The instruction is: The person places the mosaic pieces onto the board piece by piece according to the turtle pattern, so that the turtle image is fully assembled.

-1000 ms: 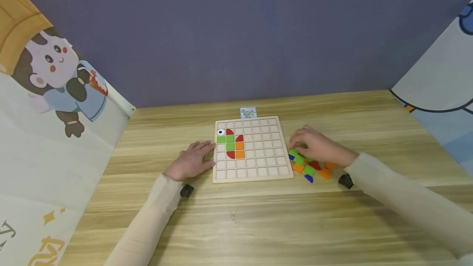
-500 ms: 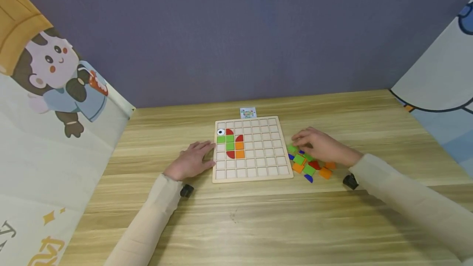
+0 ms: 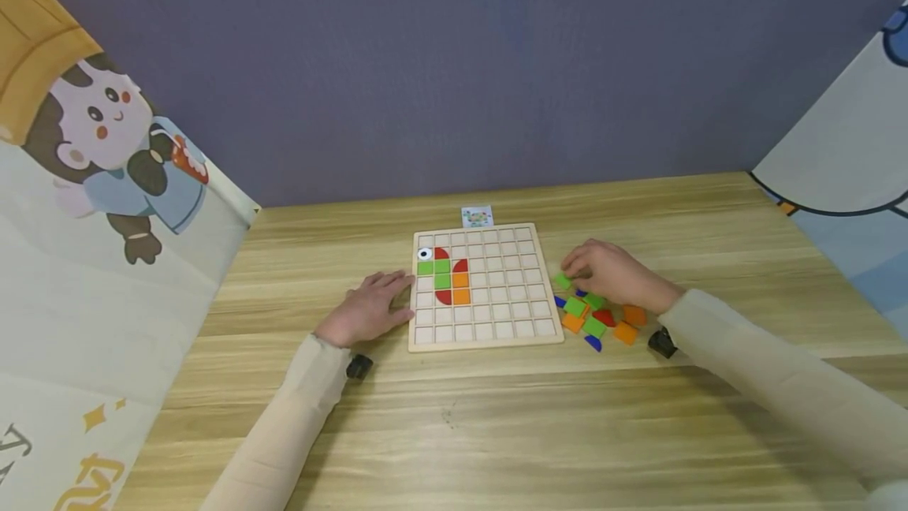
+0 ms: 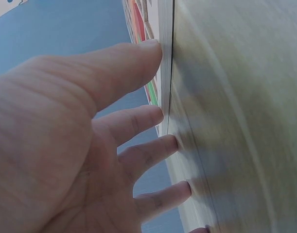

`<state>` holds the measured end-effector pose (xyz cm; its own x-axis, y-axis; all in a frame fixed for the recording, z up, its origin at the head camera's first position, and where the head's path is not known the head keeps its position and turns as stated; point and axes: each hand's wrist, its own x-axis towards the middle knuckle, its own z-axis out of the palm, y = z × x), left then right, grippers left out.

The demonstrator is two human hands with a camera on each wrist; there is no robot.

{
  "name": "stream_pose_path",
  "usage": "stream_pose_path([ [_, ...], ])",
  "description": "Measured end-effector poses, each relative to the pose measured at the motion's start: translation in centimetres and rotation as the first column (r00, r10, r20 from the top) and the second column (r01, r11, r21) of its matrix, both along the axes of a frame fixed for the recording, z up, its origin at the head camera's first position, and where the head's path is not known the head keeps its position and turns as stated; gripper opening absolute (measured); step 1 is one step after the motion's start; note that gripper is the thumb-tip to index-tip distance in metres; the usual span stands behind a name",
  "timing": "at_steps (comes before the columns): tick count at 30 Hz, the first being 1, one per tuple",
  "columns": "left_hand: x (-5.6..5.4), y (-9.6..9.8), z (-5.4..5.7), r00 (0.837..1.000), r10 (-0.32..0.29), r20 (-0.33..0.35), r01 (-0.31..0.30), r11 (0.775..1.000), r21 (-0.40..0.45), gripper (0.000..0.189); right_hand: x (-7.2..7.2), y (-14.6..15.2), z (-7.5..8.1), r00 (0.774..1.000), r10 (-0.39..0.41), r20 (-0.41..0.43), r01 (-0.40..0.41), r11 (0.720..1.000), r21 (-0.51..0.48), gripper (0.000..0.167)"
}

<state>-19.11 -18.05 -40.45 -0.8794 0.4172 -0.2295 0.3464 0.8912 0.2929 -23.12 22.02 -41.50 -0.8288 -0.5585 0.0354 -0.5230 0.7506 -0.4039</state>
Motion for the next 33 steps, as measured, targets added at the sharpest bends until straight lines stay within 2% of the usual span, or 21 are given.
stream_pose_path([
  [10, 0.0, 0.0, -0.1, 1.0, 0.004, -0.007, -0.004, 1.0, 0.009, 0.063, -0.2, -0.5, -0.4, 0.998, -0.057, 0.016, 0.058, 0.998, -0.014, 0.01],
  [16, 0.1, -0.1, -0.4, 1.0, 0.014, -0.006, -0.014, 1.0, 0.005, 0.063, -0.1, -0.7, -0.4, 0.998, -0.058, 0.023, 0.059, 0.998, -0.023, 0.012],
  [21, 0.2, -0.1, -0.3, 1.0, 0.015, -0.003, -0.015, 1.0, 0.01, 0.063, -0.1, -0.6, -0.5, 0.997, -0.074, -0.001, 0.074, 0.996, -0.042, 0.011],
  [26, 0.2, -0.1, 0.0, 1.0, 0.013, -0.005, -0.013, 1.0, 0.005, 0.062, -0.4, -0.9, -0.2, 0.995, -0.091, -0.027, 0.088, 0.991, -0.1, 0.014],
  [33, 0.1, 0.1, 0.0, 1.0, 0.021, -0.01, -0.021, 1.0, -0.004, 0.062, -1.0, -2.8, 0.7, 0.998, -0.045, -0.049, 0.04, 0.994, -0.104, 0.013],
])
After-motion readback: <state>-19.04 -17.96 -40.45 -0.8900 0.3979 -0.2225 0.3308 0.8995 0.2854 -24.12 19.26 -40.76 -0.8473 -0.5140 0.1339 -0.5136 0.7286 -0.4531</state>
